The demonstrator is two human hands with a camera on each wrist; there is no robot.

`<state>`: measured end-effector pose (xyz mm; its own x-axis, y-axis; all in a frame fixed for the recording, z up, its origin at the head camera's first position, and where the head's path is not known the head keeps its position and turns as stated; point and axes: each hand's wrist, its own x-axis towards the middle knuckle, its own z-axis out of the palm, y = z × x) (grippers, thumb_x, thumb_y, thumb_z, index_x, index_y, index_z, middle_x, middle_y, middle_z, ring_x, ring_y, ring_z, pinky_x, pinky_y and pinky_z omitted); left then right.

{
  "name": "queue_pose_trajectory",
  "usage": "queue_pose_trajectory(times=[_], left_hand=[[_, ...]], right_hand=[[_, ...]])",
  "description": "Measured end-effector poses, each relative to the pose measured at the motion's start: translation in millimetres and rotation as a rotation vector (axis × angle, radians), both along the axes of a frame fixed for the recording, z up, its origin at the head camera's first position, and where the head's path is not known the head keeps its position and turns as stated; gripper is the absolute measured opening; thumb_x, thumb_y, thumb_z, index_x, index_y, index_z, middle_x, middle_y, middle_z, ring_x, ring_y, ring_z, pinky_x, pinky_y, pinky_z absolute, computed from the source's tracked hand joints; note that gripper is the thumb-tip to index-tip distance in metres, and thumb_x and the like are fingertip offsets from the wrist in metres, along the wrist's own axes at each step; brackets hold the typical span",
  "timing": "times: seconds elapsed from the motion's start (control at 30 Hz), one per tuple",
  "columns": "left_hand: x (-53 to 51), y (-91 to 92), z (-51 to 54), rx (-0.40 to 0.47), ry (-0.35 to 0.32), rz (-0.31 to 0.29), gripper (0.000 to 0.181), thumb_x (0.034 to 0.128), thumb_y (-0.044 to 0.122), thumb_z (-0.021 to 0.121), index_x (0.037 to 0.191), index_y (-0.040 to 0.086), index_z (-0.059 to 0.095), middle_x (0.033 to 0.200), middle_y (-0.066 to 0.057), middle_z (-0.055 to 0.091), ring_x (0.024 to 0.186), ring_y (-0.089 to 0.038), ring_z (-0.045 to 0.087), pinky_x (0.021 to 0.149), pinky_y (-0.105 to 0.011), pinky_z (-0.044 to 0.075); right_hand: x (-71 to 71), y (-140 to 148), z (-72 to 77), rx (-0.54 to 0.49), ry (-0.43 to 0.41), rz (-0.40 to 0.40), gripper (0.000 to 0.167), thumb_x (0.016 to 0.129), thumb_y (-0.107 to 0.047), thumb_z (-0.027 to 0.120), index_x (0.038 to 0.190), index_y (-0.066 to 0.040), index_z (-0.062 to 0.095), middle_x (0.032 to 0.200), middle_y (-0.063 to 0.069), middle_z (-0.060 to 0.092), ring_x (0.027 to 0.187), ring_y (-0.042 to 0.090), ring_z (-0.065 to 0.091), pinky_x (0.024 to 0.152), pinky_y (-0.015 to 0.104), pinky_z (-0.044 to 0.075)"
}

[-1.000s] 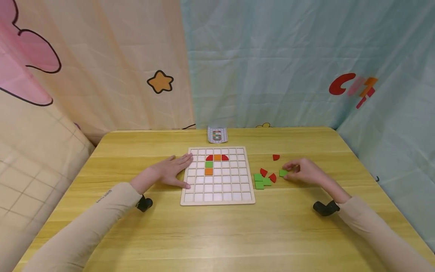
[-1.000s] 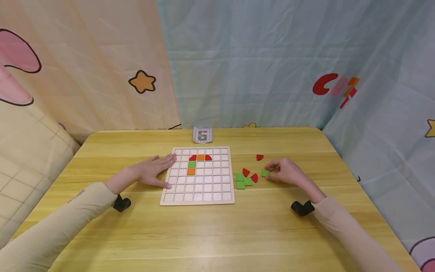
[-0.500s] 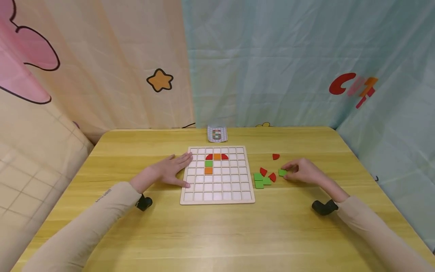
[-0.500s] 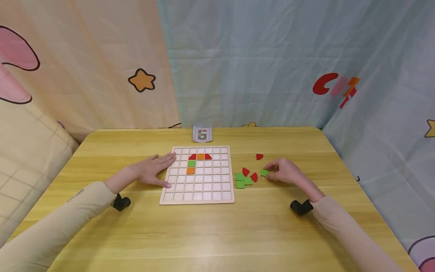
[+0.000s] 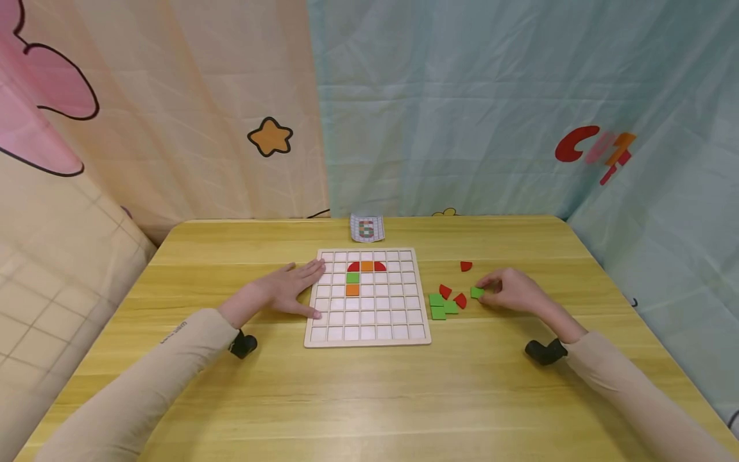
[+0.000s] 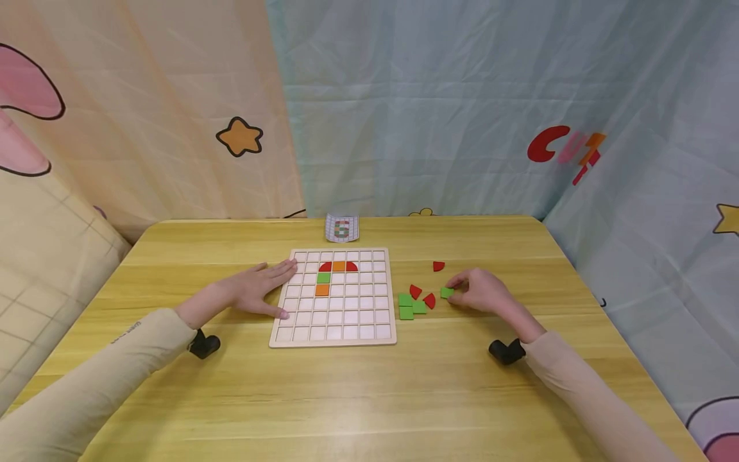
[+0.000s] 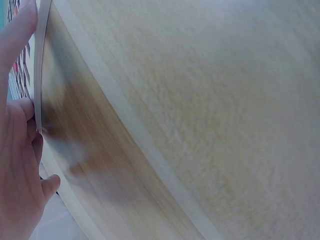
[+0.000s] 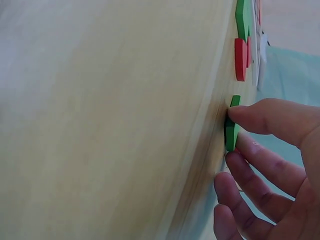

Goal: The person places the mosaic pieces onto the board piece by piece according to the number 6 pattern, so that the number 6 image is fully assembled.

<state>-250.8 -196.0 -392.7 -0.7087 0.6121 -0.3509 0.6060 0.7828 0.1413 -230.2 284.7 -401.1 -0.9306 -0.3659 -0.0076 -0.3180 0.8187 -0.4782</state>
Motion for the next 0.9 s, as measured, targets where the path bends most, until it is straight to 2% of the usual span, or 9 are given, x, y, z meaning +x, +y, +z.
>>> queue_pose_trajectory(times=[0.2,0.33,0.5,0.73,0.9], left_hand=[[-0.1,-0.7,-0.4,0.006,-0.006,0.0,0.107,0.0841,0.07,0.053,0.155,0.005,0.006,0.163,-0.013,-0.002,0.151,-0.03,0.003,0.119,-0.059,0.008],[-0.9,-1.3,-1.4,0.005,0.003,0.0,0.107,0.0838,0.07,0.053,0.155,0.006,0.005,0.163,-0.012,-0.003,0.151,-0.029,0.003,0.119,-0.058,0.008],[-2.0,-1.4,-2.5,-0.008,-0.001,0.0,0.107,0.0834,0.071,0.052,0.155,0.007,0.004,0.163,-0.011,-0.004,0.151,-0.028,0.002,0.119,-0.058,0.008],[-3.3,-0.1,-3.8,-0.02,0.0,-0.003,0.108,0.0831,0.073,0.05,0.155,0.008,0.003,0.163,-0.01,-0.005,0.151,-0.027,0.002,0.12,-0.057,0.008],[-3.3,-0.5,-3.7,-0.018,0.004,-0.002,0.107,0.0835,0.073,0.05,0.155,0.008,0.003,0.163,-0.009,-0.005,0.151,-0.027,0.001,0.12,-0.057,0.008]], right_hand=[[1.4,-3,1.3,0.006,-0.016,-0.048,0.027,0.08,-0.02,0.075,0.103,-0.006,0.073,0.092,0.009,0.073,0.067,0.009,0.056,0.06,0.025,0.045],[1.2,-7,3.4,-0.012,-0.025,-0.065,0.029,0.083,-0.021,0.073,0.108,-0.008,0.072,0.099,0.012,0.072,0.069,0.011,0.06,0.059,0.026,0.046],[0.7,-14,5.5,-0.002,0.017,-0.065,0.027,0.084,-0.022,0.073,0.107,-0.01,0.073,0.101,0.013,0.072,0.073,0.012,0.062,0.059,0.025,0.047],[-0.6,-30,7.4,-0.014,0.051,-0.045,0.027,0.083,-0.023,0.074,0.106,-0.008,0.073,0.096,0.009,0.073,0.064,0.009,0.056,0.053,0.025,0.044],[-2.2,-45,9.2,-0.051,0.056,-0.026,0.027,0.082,-0.022,0.075,0.105,-0.008,0.073,0.095,0.009,0.073,0.062,0.009,0.057,0.053,0.025,0.044]])
